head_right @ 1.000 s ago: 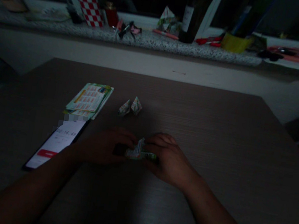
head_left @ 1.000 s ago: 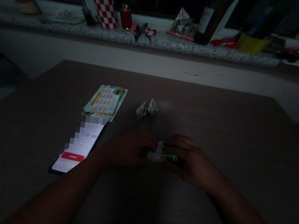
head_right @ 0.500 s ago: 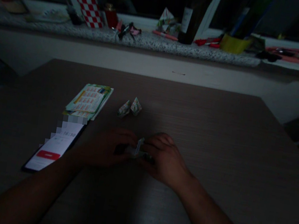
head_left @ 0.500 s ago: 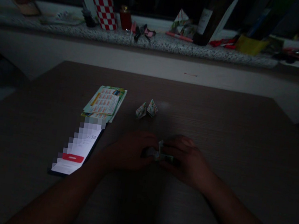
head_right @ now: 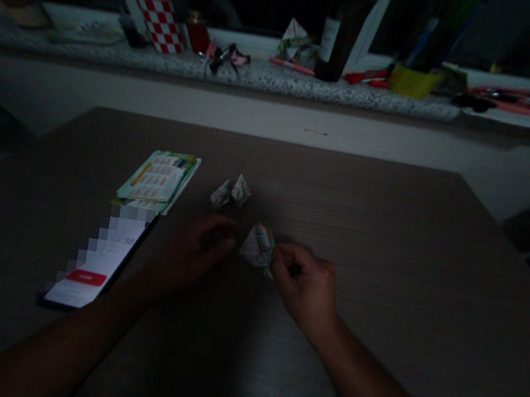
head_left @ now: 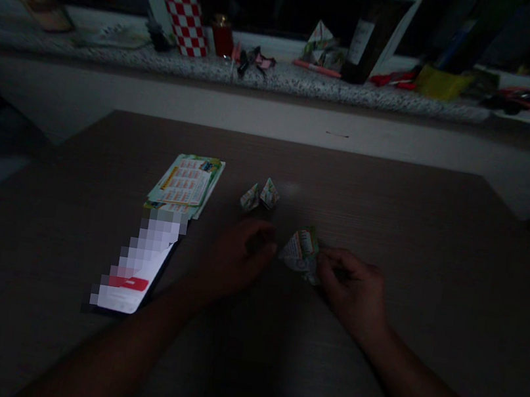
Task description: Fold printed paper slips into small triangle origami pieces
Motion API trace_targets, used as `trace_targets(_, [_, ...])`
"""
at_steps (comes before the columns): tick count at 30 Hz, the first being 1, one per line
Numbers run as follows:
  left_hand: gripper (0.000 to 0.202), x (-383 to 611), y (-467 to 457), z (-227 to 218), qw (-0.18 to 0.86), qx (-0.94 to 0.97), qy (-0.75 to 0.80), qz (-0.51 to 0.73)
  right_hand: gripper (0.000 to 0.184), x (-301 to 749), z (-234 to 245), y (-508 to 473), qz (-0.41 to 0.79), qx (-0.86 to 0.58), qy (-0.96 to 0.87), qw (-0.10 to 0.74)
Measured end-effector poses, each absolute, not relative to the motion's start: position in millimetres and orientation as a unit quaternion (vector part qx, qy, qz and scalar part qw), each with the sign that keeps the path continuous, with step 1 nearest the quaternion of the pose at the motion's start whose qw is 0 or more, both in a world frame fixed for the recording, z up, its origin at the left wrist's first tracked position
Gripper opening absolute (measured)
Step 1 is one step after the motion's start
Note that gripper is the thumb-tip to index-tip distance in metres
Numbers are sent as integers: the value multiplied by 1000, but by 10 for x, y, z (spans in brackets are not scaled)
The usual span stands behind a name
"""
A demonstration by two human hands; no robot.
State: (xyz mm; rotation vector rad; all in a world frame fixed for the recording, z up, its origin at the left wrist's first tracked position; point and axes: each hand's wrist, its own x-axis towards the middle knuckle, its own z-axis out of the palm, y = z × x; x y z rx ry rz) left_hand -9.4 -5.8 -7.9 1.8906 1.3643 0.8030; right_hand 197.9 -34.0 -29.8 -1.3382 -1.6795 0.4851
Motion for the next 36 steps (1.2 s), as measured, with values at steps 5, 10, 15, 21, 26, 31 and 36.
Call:
trace_targets(5, [18, -14, -60, -101, 447, 702, 482, 273, 14, 1956, -299, -363, 286, -525, -666, 446])
trace_targets(10, [20, -55, -23, -125, 425, 720, 473, 276, 13, 2072, -294, -327, 241, -514, -707, 422])
trace_targets(15, [20, -28, 49, -229, 294, 832, 407, 236, 35, 2159, -253, -256, 166, -387, -833, 359])
trace_targets(21, [24, 28, 108, -306, 169, 890, 388, 170, 30, 2155, -278, -212, 159, -349, -896, 223])
trace_targets(26, [25, -130, 26, -195, 162, 897, 373, 172, 25, 2150, -253, -217, 163, -353, -901, 191])
trace_targets(31, [18, -226, -15, -152, 180, 913, 348, 113, 32, 2103, -243, -237, 169, -337, -904, 199])
trace_targets(36, [17, -196, 1, -118, 174, 920, 337, 99, 34, 2068, -246, -232, 200, -331, -901, 197])
